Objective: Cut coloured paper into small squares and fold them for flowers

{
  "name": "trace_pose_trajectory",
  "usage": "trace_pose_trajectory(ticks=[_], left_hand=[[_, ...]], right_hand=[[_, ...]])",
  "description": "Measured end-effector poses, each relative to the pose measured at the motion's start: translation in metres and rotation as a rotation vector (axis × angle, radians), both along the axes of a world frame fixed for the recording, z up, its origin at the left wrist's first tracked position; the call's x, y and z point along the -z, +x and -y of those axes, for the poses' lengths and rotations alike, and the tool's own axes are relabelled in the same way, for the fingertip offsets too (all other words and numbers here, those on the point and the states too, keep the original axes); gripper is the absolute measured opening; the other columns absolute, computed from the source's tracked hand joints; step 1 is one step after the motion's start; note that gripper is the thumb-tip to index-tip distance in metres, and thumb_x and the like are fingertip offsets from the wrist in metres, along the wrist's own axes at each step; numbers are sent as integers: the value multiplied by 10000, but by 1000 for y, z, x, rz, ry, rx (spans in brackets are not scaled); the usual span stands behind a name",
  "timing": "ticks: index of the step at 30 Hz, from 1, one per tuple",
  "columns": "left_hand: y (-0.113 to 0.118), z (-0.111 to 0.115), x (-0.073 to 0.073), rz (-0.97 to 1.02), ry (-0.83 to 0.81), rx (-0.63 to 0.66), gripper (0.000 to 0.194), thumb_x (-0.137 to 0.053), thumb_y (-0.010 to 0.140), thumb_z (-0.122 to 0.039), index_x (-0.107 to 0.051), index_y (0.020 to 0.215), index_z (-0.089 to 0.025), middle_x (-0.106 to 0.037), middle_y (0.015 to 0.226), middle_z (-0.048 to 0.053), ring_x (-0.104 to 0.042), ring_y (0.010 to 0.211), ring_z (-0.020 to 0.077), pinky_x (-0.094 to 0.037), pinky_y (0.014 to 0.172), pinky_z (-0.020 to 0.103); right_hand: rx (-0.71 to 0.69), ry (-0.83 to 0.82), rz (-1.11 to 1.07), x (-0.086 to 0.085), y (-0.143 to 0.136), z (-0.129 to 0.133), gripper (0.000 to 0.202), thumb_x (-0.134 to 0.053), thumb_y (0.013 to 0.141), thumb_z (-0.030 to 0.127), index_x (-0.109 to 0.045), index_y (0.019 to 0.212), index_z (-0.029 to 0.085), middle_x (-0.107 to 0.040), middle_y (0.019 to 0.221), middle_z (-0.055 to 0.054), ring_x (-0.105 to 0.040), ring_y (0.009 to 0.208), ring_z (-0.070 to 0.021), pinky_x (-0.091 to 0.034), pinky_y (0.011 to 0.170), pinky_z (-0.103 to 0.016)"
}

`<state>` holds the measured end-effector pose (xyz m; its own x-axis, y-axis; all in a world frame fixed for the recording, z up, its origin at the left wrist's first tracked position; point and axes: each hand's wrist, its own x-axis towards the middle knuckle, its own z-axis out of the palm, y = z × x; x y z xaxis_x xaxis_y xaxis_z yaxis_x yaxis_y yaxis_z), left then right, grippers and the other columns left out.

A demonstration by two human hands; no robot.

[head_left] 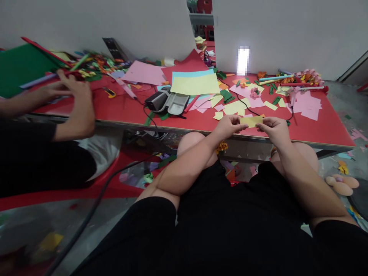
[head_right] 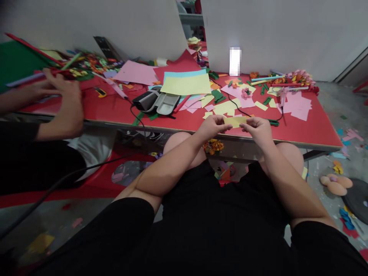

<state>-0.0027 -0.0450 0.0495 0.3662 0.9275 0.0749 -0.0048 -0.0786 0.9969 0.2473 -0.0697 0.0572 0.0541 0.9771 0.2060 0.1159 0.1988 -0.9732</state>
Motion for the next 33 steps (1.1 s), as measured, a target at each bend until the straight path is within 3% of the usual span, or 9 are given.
trace_pose_trajectory(ticks=[4,7,10,13,19,25,33], left_hand=[[-1,1,-2,-7,32,-34,744,-1182,640,-760,-689,768,-218,-660,665,-18,-561,616,109,-429,616,284],[-2,-1,-2,-44,95,-80,779,-1144,678,-830,-656,749,-227,-651,672,-21,-524,626,108,-399,613,271],[-2,-2,0,-14,107,-80,795,-971,806,-981,-770,881,-216,-771,834,52,-678,765,166,-481,642,271],[0,1,3,48,10,-53,870,-819,893,-1063,-833,1056,-208,-888,1060,142,-824,946,237,-539,656,274],[3,12,3,148,-102,-72,648,-836,1049,-856,-897,1195,-227,-947,1247,194,-854,1042,269,-608,747,315],[-2,0,1,129,-180,-21,390,-908,1004,-614,-889,1120,-242,-922,1251,160,-844,1076,262,-635,802,327],[-2,3,0,83,32,1,570,-1002,922,-595,-808,1320,-238,-814,1177,77,-794,1072,207,-626,805,271]], right_hand=[[27,14,21,1,1,1,491,-1140,650,575,-813,831,256,-796,710,-37,-817,683,-252,-701,679,-415],[10,55,51,5,-2,1,468,-1107,703,583,-787,808,259,-818,747,-53,-799,691,-230,-667,670,-387],[-25,66,28,11,-7,1,479,-1093,712,591,-762,834,268,-829,788,-48,-802,716,-228,-680,695,-390],[-58,28,-51,14,-13,1,503,-1083,691,593,-744,903,288,-811,800,-22,-835,758,-251,-729,758,-431],[-19,77,-23,15,-14,2,354,-975,759,511,-768,941,289,-815,841,-17,-817,787,-233,-708,787,-424],[-25,289,146,14,-10,5,202,-952,882,451,-844,927,287,-862,1068,-71,-809,931,-232,-657,748,-369],[-31,189,116,16,-20,9,346,-1005,819,553,-808,905,281,-830,1033,-63,-772,885,-219,-692,804,-399]])
